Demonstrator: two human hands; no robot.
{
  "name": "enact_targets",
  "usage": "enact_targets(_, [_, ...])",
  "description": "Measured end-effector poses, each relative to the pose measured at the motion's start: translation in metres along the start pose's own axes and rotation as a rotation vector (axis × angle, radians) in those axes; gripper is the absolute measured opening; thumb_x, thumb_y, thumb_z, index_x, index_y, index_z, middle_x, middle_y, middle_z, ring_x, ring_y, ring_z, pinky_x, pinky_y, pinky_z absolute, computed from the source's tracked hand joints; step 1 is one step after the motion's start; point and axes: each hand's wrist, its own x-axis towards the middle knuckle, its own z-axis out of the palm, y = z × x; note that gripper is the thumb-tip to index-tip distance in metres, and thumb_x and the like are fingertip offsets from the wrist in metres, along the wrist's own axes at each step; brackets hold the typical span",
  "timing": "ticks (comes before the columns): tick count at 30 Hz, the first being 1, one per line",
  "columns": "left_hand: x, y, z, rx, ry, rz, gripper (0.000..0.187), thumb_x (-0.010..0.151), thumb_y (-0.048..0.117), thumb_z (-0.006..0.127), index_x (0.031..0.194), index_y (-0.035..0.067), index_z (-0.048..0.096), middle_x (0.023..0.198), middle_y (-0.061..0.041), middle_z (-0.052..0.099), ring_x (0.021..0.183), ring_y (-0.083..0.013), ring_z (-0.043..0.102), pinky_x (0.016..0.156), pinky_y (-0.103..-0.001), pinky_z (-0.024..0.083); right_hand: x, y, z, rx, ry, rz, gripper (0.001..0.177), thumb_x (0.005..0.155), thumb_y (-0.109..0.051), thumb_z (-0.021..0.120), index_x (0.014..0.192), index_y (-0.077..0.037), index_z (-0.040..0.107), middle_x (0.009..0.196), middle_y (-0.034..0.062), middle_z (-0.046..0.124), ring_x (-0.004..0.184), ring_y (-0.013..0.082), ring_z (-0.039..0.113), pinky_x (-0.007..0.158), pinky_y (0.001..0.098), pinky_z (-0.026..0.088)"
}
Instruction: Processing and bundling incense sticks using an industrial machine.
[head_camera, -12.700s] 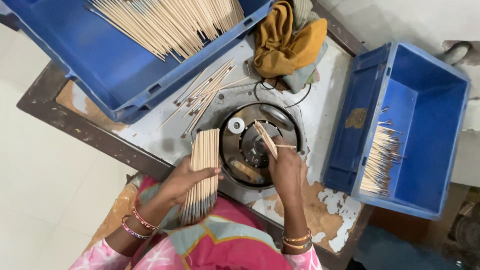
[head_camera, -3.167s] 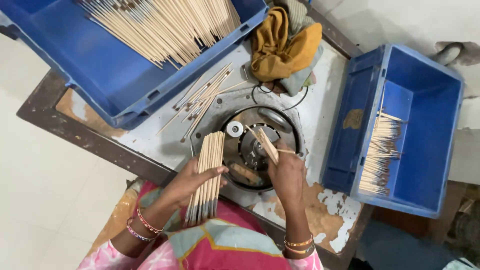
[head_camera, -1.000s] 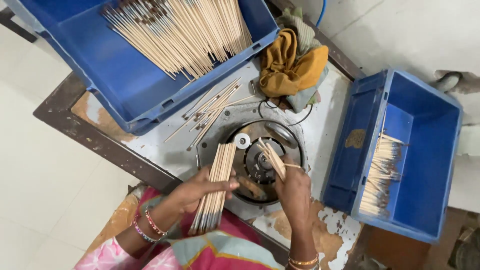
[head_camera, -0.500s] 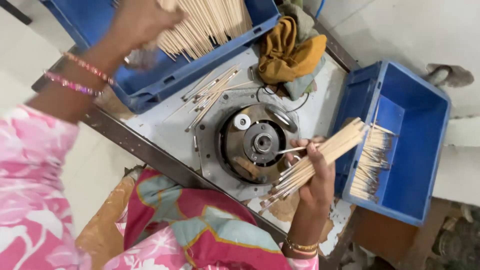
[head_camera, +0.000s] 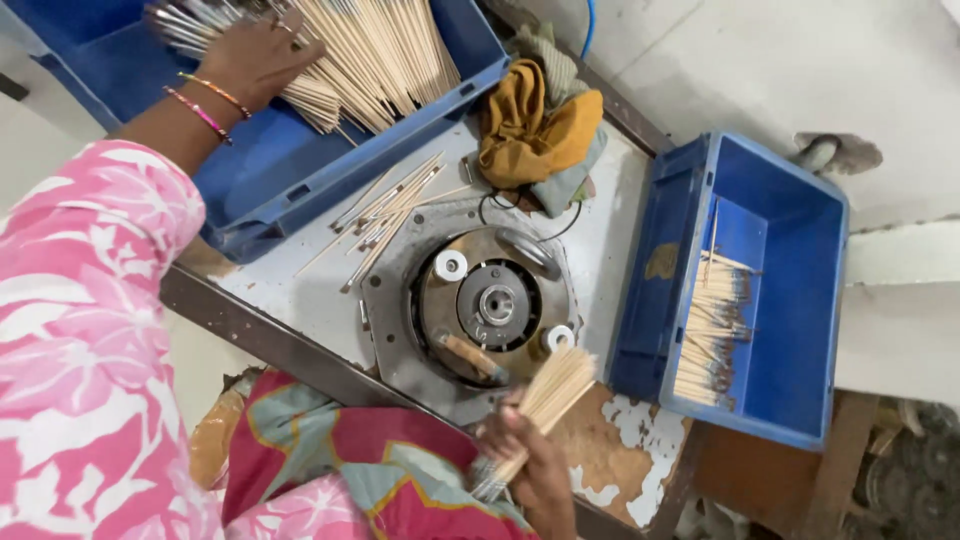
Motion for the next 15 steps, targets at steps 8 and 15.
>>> enact_targets(8, [-0.017,0.004,0.047,0.002,-0.11,0.151,0.018,0.094,0.019,0.059,0.11,0.011,0.062,0.116,-0.009,0.067,0.109,-0.0283,0.065,0.097,-0.043,0.052,0.022,-0.275,-0.128,-1.77,0.696,-0.226,0.03,0.095,-0.026,0.075,0.116,-0.005,0.078,0.084,0.0138,0.077,0.076,0.0217,0.07,0.07,0.0376,0.055])
enact_targets(15, [-0.045,0.023,0.029,-0.164,-0.237,0.067,0.022,0.085,0.018,0.066,0.102,0.004,0.062,0.101,-0.019,0.069,0.091,-0.0361,0.071,0.07,-0.051,0.058,0.128,-0.326,-0.385,-2.447,0.207,0.454,0.053,0.073,-0.041,0.089,0.117,-0.014,0.075,0.118,0.016,0.076,0.113,0.0339,0.073,0.096,0.0406,0.058])
